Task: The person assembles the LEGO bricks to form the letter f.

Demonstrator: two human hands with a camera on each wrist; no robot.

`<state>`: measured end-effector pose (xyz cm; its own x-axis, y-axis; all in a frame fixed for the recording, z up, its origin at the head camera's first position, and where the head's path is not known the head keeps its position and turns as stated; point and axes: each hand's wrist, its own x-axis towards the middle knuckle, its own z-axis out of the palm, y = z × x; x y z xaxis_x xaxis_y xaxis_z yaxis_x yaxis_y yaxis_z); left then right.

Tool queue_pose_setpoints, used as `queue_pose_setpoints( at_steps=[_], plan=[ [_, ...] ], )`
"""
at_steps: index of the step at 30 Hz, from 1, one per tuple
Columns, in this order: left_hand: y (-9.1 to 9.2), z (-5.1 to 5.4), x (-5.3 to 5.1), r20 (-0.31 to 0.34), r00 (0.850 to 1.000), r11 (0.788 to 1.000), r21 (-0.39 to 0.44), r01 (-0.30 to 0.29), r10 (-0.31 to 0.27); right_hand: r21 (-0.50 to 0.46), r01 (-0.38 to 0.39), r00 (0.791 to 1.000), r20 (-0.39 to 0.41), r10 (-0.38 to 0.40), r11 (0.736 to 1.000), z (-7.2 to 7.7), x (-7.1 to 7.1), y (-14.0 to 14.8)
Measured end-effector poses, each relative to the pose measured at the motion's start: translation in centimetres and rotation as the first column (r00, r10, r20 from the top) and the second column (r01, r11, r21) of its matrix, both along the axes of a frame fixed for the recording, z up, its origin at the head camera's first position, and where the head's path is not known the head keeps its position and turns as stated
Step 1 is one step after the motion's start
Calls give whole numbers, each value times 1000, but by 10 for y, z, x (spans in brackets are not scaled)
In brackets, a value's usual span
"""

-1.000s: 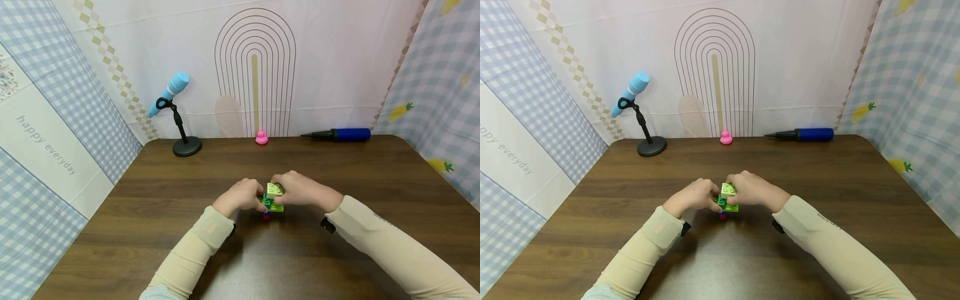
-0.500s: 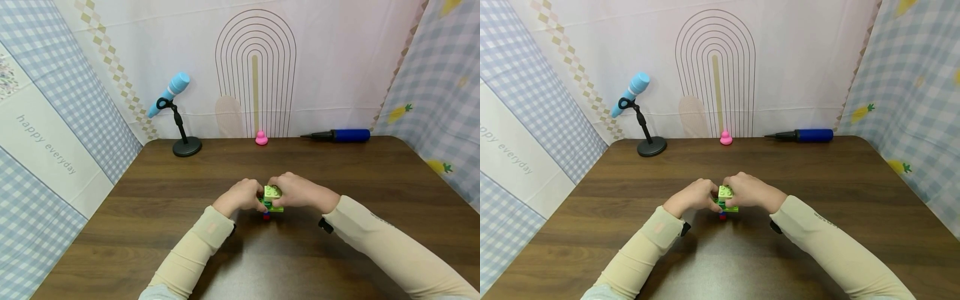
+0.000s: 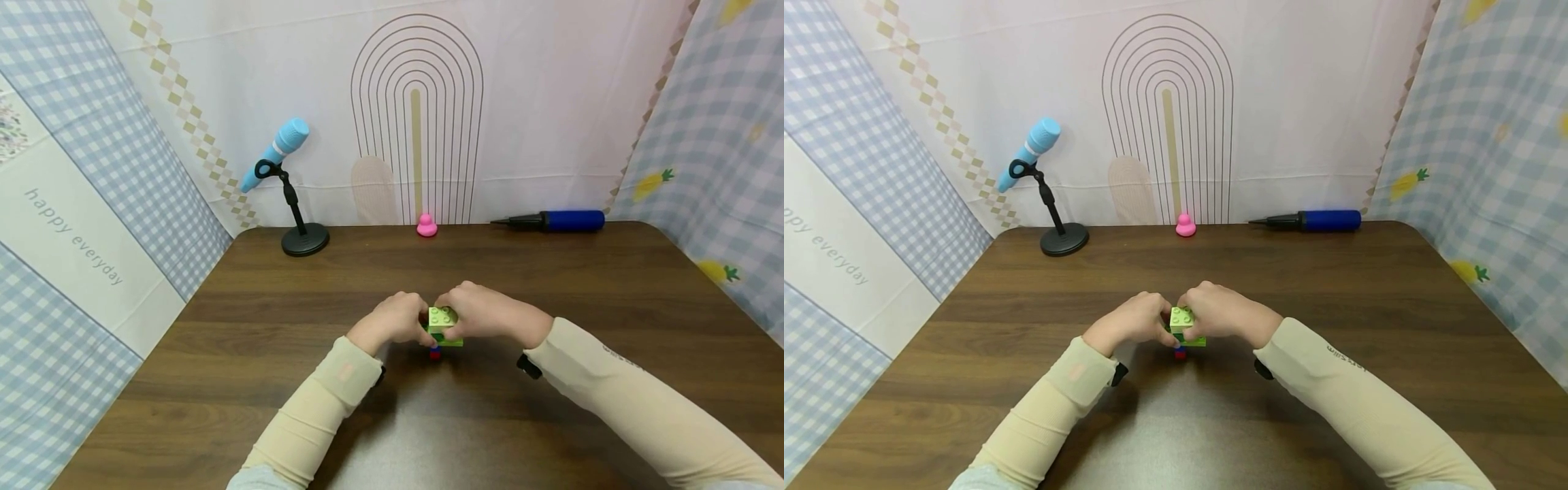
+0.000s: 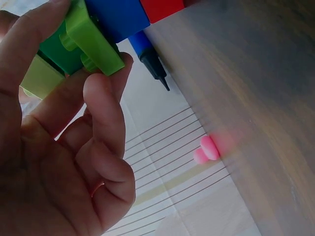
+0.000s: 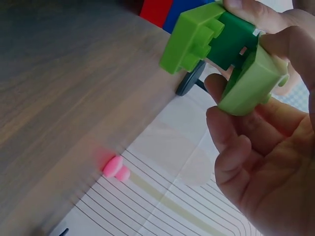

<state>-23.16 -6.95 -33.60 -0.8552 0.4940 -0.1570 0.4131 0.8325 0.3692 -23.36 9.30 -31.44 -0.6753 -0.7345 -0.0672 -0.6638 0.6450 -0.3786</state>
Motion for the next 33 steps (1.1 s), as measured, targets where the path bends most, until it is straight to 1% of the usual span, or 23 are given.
queue_pose_setpoints(
  at_steps=[5,11,19,24,28,31,33],
  plan=[
    [-1,1,0,10,1000,1000,3,-9,9,9,-11,1000,10,11,1000,2,-1,0],
    [-1,1,0,35,999,1000,20,-21,20,23,-13,999,43,12,1000,6,1,0],
    [0,-2,2,13,1000,1000,25,-4,4,22,-9,999,46,8,1000,7,3,-1],
    [-3,-2,3,10,1000,999,42,9,-10,21,-7,998,58,6,1000,8,2,-2],
    [-7,3,2,10,999,996,90,30,-31,29,-9,998,63,7,1000,8,0,-4],
    [-10,11,2,-7,999,990,133,36,-35,44,7,995,96,-11,999,7,-1,-4],
    [-10,16,2,-19,999,988,147,41,-39,52,19,992,121,-26,998,7,-1,-4]
  ],
)
